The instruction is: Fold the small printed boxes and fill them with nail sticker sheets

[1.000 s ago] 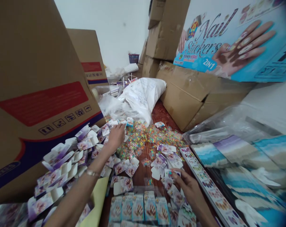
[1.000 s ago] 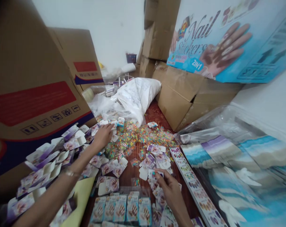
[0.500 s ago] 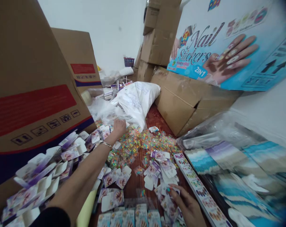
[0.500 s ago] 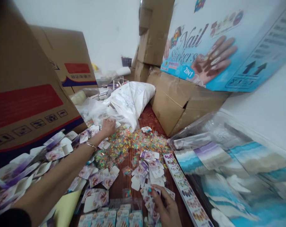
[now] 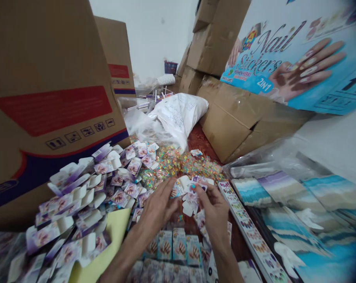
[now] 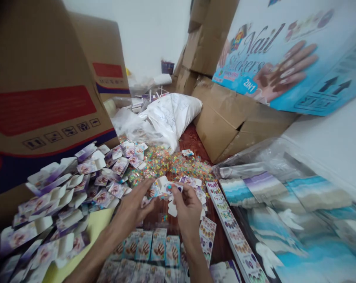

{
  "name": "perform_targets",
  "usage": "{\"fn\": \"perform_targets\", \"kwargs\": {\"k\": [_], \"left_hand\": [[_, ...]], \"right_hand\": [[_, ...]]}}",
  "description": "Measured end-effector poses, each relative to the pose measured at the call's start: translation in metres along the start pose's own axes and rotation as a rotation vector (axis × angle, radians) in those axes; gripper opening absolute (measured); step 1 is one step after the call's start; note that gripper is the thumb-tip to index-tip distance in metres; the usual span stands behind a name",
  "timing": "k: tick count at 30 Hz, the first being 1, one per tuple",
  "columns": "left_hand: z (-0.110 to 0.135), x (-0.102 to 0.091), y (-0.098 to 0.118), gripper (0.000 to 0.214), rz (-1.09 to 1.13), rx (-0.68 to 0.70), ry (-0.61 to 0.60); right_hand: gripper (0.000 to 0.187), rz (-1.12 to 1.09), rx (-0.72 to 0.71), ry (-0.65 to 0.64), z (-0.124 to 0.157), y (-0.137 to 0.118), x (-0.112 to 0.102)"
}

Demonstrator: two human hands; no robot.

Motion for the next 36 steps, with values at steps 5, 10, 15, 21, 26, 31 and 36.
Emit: {"fn": "perform_targets", "kwargs": {"k": [5,10,15,21,26,31,36], "left_hand": [[0.028,0.009,0.007,0.051,-0.167,-0.008,-0.004],[0.040,0.021,0.005,0.049,-0.304,0.031,-0.132],[0.055,0.028,0.002,0.051,-0.365,0.043,-0.207],[0.066,0.033,-0.003,0.049,-0.444,0.092,-0.284],[0.064,0.029,-0.006,0.044,-0.400,0.170,-0.351],[0.065,0.028,-0.006,0.044,-0.222,0.023,-0.361],[0.075,0.041,-0.001,0.044,-0.215,-0.044,-0.251]], "right_hand": [[0.020,0.276,-0.177,-0.020,0.018,0.007,0.015],[0.018,0.325,-0.274,-0.115,0.034,0.010,0.015],[0.038,0.070,0.342,-0.276,0.031,0.039,0.010],[0.034,0.241,0.173,-0.323,0.031,0.057,0.014],[0.022,0.525,-0.193,-0.429,0.023,0.049,0.015],[0.023,0.511,-0.200,-0.419,0.028,0.048,0.018],[0.027,0.289,0.115,-0.407,0.038,0.057,0.016]]}}
Point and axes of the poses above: each hand's wrist, its own z-axis away from the middle knuckle, its own x-axis out of the palm, y = z × x, the point moved 3 cm from there along -z, towards the middle knuckle, and after that the axes turned 5 degrees about -y, right-handed, at the moved point
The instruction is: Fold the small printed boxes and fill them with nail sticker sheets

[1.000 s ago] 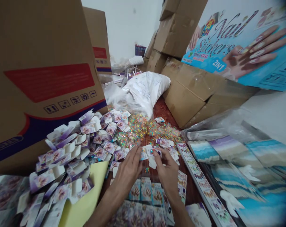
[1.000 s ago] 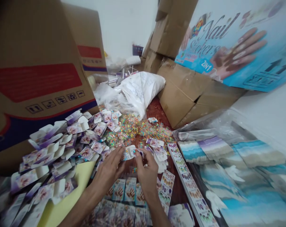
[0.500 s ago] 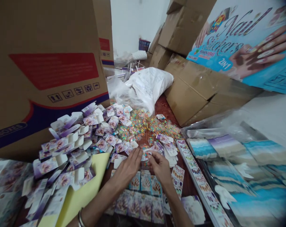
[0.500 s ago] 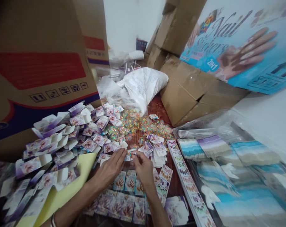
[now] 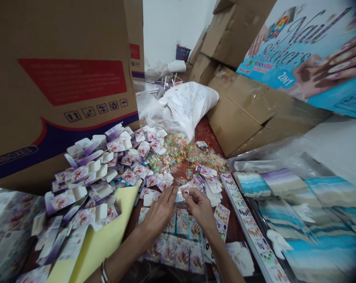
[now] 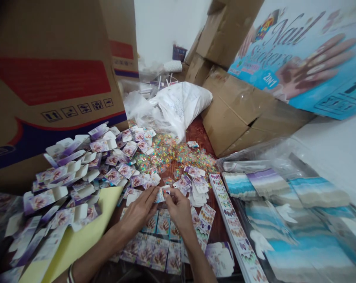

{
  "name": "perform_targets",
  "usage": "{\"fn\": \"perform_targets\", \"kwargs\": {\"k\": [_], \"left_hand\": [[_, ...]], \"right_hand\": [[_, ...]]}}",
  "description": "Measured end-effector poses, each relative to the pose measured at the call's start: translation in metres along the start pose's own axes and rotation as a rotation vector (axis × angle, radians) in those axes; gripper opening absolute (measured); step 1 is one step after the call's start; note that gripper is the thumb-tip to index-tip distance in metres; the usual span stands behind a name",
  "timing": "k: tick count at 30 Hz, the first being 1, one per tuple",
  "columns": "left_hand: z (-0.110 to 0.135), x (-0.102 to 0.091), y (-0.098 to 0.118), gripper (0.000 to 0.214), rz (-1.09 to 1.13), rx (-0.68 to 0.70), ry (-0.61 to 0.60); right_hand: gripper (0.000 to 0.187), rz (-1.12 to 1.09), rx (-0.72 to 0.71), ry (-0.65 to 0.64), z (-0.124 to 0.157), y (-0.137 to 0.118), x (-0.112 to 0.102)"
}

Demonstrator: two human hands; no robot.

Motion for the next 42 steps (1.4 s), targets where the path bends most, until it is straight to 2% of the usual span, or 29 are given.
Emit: {"fn": "perform_targets", "kwargs": {"k": [2,7,12,14,16,19,21,27,30,36,39,42], "left_hand": [[0.003,0.007,0.003,0.045,-0.035,0.013,0.050],[0.007,0.013,0.006,0.046,-0.095,0.075,0.104],[0.010,0.011,0.001,0.044,-0.107,0.106,0.084],[0.010,0.009,0.000,0.045,-0.092,0.096,0.081],[0.009,0.005,0.003,0.045,-0.042,0.084,0.103],[0.006,-0.007,0.009,0.047,0.070,0.033,0.128],[0.006,-0.016,0.014,0.050,0.157,-0.015,0.114],[0.010,-0.033,0.024,0.053,0.555,-0.161,0.158],[0.011,-0.030,0.027,0.048,0.714,-0.220,0.162],[0.015,-0.020,0.025,0.042,0.899,-0.389,0.137],[0.016,-0.020,0.021,0.047,0.901,-0.402,0.100],[0.018,-0.023,0.018,0.060,0.779,-0.366,0.091]], "right_hand": [[0.028,-0.097,0.070,-0.068,0.001,0.000,0.000],[0.023,-0.125,0.093,-0.065,-0.001,-0.005,-0.001],[0.028,-0.076,0.140,-0.331,-0.001,-0.005,0.001],[0.029,0.042,0.083,-0.357,0.000,-0.010,0.000],[0.027,0.224,-0.086,-0.259,0.004,-0.019,-0.001],[0.024,0.420,-0.354,0.066,0.015,-0.035,-0.003],[0.025,0.438,-0.429,0.226,0.025,-0.039,-0.003],[0.035,0.374,-0.592,0.471,0.054,-0.036,-0.004],[0.032,0.435,-0.613,0.444,0.056,-0.034,0.002],[0.026,0.381,-0.574,0.334,0.046,-0.031,0.011],[0.034,0.373,-0.687,0.296,0.045,-0.029,0.013],[0.038,0.345,-0.737,0.283,0.047,-0.028,0.013]]}}
Point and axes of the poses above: each hand's wrist, its own z-axis away from the middle knuckle, its own x-axis out of the palm, y = z × x, the point moved 3 cm from there along -z, towards the middle knuckle, and after that the axes turned 5 degrees about -y, right-handed, at the moved point
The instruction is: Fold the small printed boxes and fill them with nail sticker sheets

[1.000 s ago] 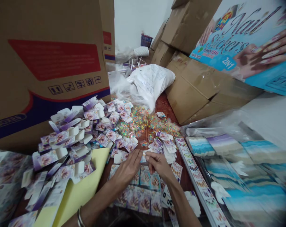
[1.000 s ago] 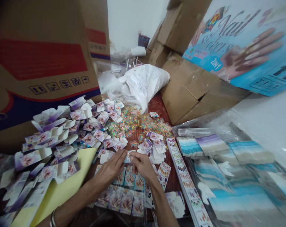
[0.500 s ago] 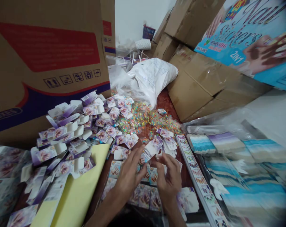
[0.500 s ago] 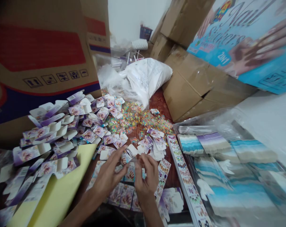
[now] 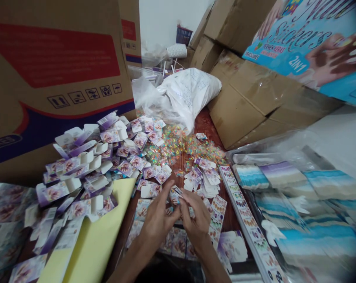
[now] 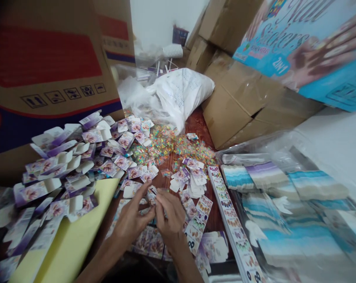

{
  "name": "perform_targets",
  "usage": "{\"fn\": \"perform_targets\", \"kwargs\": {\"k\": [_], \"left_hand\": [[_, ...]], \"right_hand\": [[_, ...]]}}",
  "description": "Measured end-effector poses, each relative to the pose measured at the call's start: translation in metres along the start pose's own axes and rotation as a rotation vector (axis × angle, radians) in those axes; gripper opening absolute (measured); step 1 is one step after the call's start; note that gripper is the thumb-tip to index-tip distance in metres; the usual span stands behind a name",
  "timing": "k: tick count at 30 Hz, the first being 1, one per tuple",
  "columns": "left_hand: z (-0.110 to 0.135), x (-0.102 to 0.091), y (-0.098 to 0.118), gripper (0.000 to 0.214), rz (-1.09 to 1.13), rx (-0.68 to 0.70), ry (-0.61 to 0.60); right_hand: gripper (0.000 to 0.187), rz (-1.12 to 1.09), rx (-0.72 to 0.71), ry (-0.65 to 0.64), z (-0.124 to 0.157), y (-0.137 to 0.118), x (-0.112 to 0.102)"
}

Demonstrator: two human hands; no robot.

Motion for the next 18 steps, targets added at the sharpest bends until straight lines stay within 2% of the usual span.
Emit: {"fn": "perform_targets", "kwargs": {"k": [4,7,10,15,18], "left_hand": [[0.001,-0.002,0.001,0.065,-0.248,0.154,0.026],[0.003,0.001,-0.002,0.063,-0.344,0.245,0.043],[0.004,0.004,-0.006,0.062,-0.413,0.267,0.051],[0.002,-0.002,-0.004,0.058,-0.525,0.254,0.030],[-0.001,-0.006,0.001,0.056,-0.482,0.217,0.028]], "right_hand": [[0.038,-0.081,0.224,-0.048,0.001,0.004,-0.001],[0.029,-0.105,0.255,-0.098,-0.003,0.002,-0.001],[0.015,-0.117,0.291,-0.135,-0.007,0.001,0.001],[0.011,-0.287,0.513,-0.190,-0.010,0.004,0.005],[0.014,-0.378,0.574,-0.181,-0.010,0.005,0.007]]}}
Point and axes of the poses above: each hand's wrist, its own z-axis away from the middle knuckle, its own x-axis out of the palm, y = z × x, the point moved 3 cm from there along -z, towards the middle knuckle, and after that the axes turned 5 degrees about -y, right-handed, at the moved point
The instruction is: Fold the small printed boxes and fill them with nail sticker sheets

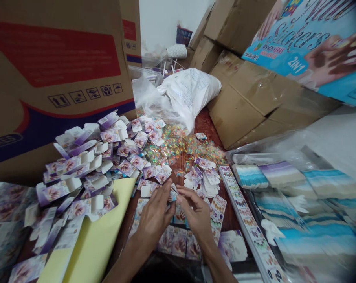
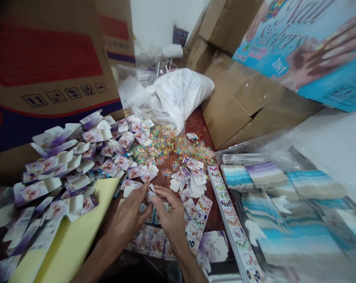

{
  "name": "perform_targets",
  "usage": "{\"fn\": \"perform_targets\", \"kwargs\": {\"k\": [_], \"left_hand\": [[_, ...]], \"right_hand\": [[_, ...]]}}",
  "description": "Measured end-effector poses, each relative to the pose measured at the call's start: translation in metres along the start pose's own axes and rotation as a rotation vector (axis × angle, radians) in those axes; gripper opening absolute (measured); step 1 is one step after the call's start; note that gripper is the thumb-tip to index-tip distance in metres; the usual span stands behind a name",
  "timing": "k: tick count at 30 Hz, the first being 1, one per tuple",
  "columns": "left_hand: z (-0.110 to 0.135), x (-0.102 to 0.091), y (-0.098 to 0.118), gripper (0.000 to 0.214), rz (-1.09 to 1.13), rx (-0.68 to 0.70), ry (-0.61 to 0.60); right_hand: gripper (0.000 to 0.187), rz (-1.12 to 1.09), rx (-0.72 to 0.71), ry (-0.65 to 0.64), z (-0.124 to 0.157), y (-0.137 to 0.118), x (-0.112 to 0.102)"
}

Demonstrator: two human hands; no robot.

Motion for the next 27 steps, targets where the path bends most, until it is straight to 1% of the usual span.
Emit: {"fn": "perform_targets", "kwargs": {"k": [2,4,6,7,12,15,19,22,24,27], "left_hand": [[-0.001,-0.001,0.001,0.054,0.044,-0.032,0.014],[-0.002,-0.001,0.002,0.050,0.079,-0.049,0.030],[-0.002,0.000,0.002,0.045,0.109,-0.045,0.034],[-0.002,0.000,0.002,0.044,0.125,-0.040,0.027],[-0.002,0.000,-0.004,0.046,0.148,-0.078,0.020],[-0.001,0.002,-0.008,0.048,0.077,-0.073,0.018],[0.000,0.003,-0.008,0.046,-0.084,0.029,0.043],[-0.001,0.004,-0.006,0.044,-0.168,0.064,0.037],[-0.001,0.005,-0.004,0.044,-0.198,0.072,0.034],[0.000,0.005,-0.002,0.044,-0.214,0.093,0.062]], "right_hand": [[0.016,-0.017,0.011,0.064,-0.001,0.001,-0.002],[0.018,-0.027,0.054,0.115,-0.001,0.003,-0.003],[0.020,-0.041,0.092,0.119,-0.001,0.005,-0.003],[0.020,-0.038,0.087,0.110,0.000,0.004,-0.002],[0.017,0.103,-0.083,0.055,0.001,-0.003,0.004],[0.014,0.127,-0.082,0.046,-0.004,-0.003,0.006],[0.013,0.023,0.004,-0.044,-0.013,0.003,0.008],[0.012,0.011,0.039,-0.011,-0.012,0.009,0.008],[0.016,0.063,-0.016,0.031,-0.009,0.010,0.009],[0.018,0.144,-0.117,0.067,-0.006,0.010,0.008]]}}
Point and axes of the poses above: each hand's wrist, its own z-axis away from the middle knuckle, its own x-axis out of the palm, y = z × x, the point moved 3 cm from there along -z, towards the middle knuckle, and after that the axes turned 5 degrees about -y, right-handed, at the moved point
